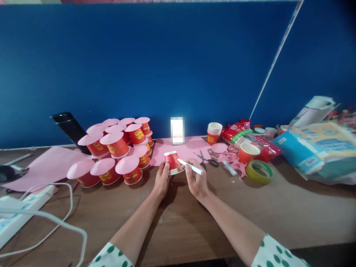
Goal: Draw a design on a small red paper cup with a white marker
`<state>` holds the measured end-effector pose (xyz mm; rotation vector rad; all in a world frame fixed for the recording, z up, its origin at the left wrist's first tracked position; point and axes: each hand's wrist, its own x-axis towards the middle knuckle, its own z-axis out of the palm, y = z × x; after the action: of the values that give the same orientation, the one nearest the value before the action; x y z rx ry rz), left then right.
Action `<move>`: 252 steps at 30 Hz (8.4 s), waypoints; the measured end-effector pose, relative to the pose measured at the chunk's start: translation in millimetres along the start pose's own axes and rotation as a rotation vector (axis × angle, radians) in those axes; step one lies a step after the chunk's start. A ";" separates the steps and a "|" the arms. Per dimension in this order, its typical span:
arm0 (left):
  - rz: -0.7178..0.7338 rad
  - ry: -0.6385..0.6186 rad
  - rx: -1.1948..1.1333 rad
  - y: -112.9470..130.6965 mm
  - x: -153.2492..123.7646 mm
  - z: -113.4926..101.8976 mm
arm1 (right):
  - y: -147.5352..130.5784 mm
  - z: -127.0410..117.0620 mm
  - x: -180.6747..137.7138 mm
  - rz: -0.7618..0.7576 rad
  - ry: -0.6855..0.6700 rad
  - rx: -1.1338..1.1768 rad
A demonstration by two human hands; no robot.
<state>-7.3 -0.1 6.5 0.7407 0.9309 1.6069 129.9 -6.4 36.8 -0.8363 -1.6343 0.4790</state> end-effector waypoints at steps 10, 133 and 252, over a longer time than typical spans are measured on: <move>0.015 0.025 0.069 -1.2 -0.8 -2.3 | -0.7 3.3 -2.2 0.012 -0.026 0.029; 0.122 -0.001 0.347 0.2 -1.3 -4.3 | 3.8 4.3 -1.1 0.035 -0.030 0.032; 0.069 -0.015 0.234 -2.0 -2.5 -4.7 | 4.7 2.9 0.9 0.007 0.016 0.000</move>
<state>-9.8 -3.2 2.5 0.9537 1.1056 1.5654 128.3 -2.3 33.4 -0.8443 -1.6174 0.4762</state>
